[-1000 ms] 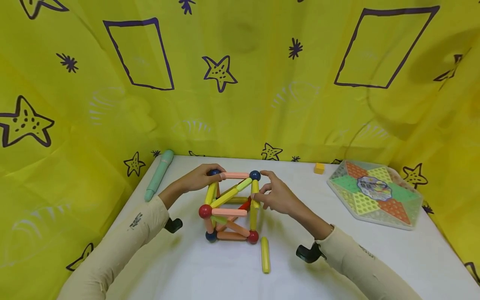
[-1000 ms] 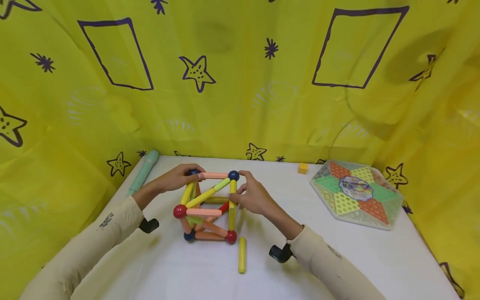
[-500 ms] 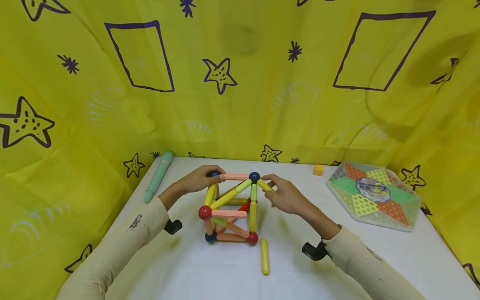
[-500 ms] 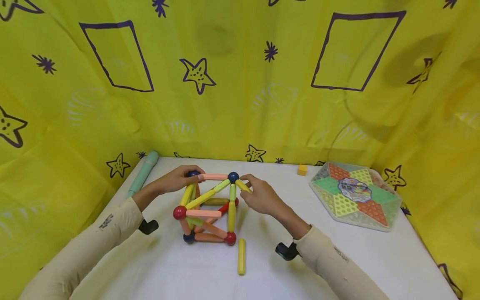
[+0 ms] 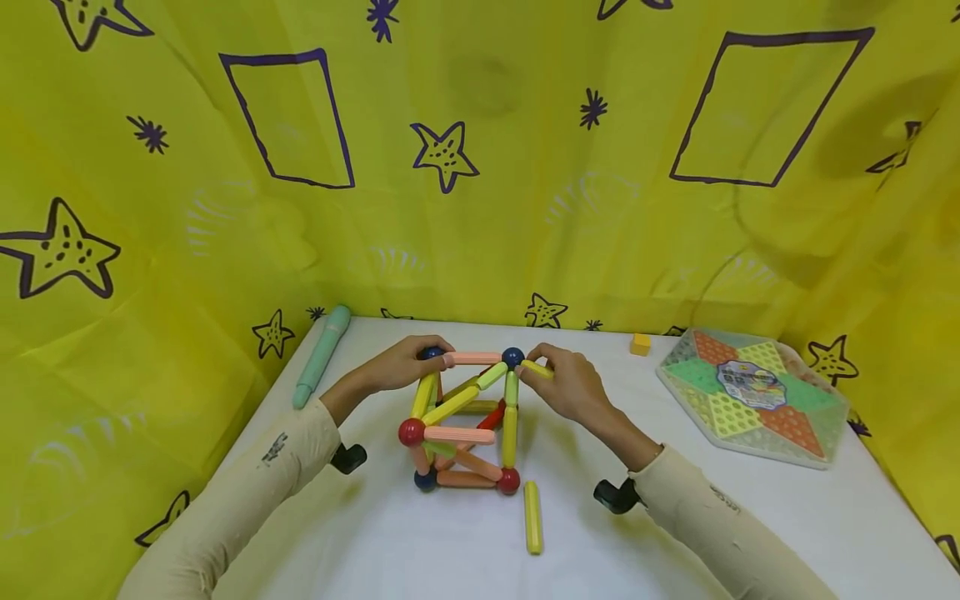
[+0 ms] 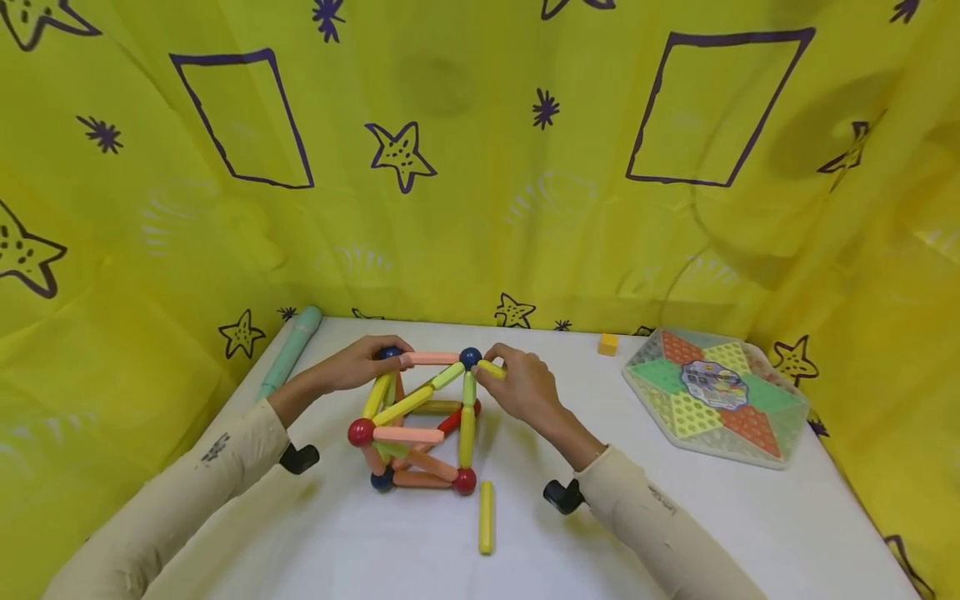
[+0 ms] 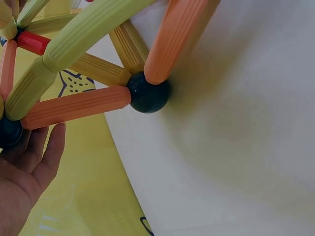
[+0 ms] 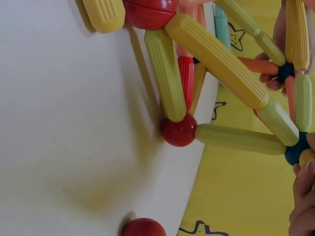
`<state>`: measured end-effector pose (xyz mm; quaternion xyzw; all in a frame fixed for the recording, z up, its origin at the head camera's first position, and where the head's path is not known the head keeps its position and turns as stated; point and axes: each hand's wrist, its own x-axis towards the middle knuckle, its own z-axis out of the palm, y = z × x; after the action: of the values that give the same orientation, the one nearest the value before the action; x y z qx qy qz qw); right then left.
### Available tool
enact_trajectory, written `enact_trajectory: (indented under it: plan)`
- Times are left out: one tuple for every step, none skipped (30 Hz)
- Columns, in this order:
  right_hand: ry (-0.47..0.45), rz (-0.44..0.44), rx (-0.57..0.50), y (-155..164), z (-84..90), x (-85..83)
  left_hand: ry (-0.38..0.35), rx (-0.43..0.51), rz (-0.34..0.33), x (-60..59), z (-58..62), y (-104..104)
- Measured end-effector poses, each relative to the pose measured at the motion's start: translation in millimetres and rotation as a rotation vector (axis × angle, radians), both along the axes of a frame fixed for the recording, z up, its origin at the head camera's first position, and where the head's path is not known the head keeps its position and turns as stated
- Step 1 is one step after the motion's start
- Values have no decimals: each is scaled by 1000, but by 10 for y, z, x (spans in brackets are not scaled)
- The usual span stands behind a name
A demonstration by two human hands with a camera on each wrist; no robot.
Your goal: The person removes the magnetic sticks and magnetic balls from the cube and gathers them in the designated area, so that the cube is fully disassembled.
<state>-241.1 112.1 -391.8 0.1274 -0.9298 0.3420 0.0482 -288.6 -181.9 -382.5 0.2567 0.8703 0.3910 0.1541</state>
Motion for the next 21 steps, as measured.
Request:
enact_trajectory:
  plan:
    - [13, 2, 6, 7, -7, -4, 2, -1, -2, -1, -5, 1]
    - [23, 4, 9, 12, -14, -7, 1, -3, -2, 0, -4, 2]
    - [35, 6, 10, 17, -20, -11, 2, -4, -2, 1, -3, 4]
    - [44, 10, 9, 20, -26, -13, 2, -8, 2, 2, -4, 5]
    - [51, 13, 9, 23, -33, -15, 2, -7, 2, 1, -4, 7]
    - [54, 16, 7, 24, -36, -14, 2, -6, 3, -2, -5, 8]
    - [56, 15, 8, 24, -41, -16, 3, -6, 1, -4, -3, 10]
    - [56, 14, 10, 22, -43, -18, 4, -7, 1, -4, 1, 12]
    - [56, 15, 14, 22, -45, -20, 5, -4, -1, -8, 0, 12]
    - [55, 14, 18, 20, -46, -21, 6, -8, 2, -8, 2, 18]
    - [55, 13, 20, 19, -46, -21, 7, -9, 1, -9, 4, 21]
    - [56, 12, 21, 19, -46, -22, 6, -10, 2, -4, 12, 23]
    - [58, 11, 23, 23, -46, -23, 7, -12, 1, -4, 16, 30]
    - [59, 11, 24, 26, -45, -23, 4, -14, 3, -3, 19, 33]
    - [60, 13, 22, 29, -46, -25, 2, -15, 3, -4, 21, 38]
    - [61, 15, 20, 34, -47, -26, 4, -18, 4, -6, 24, 43]
    - [60, 19, 15, 39, -48, -26, 3, -16, 2, -12, 22, 44]
    - [58, 21, 14, 43, -50, -27, 4, -18, 1, -17, 22, 47]
    - [56, 24, 10, 48, -51, -28, 4, -18, -1, -23, 18, 51]
    - [52, 26, 7, 54, -52, -28, 4, -19, -2, -30, 16, 54]
    - [52, 27, 4, 60, -54, -28, 4, -19, -3, -36, 16, 59]
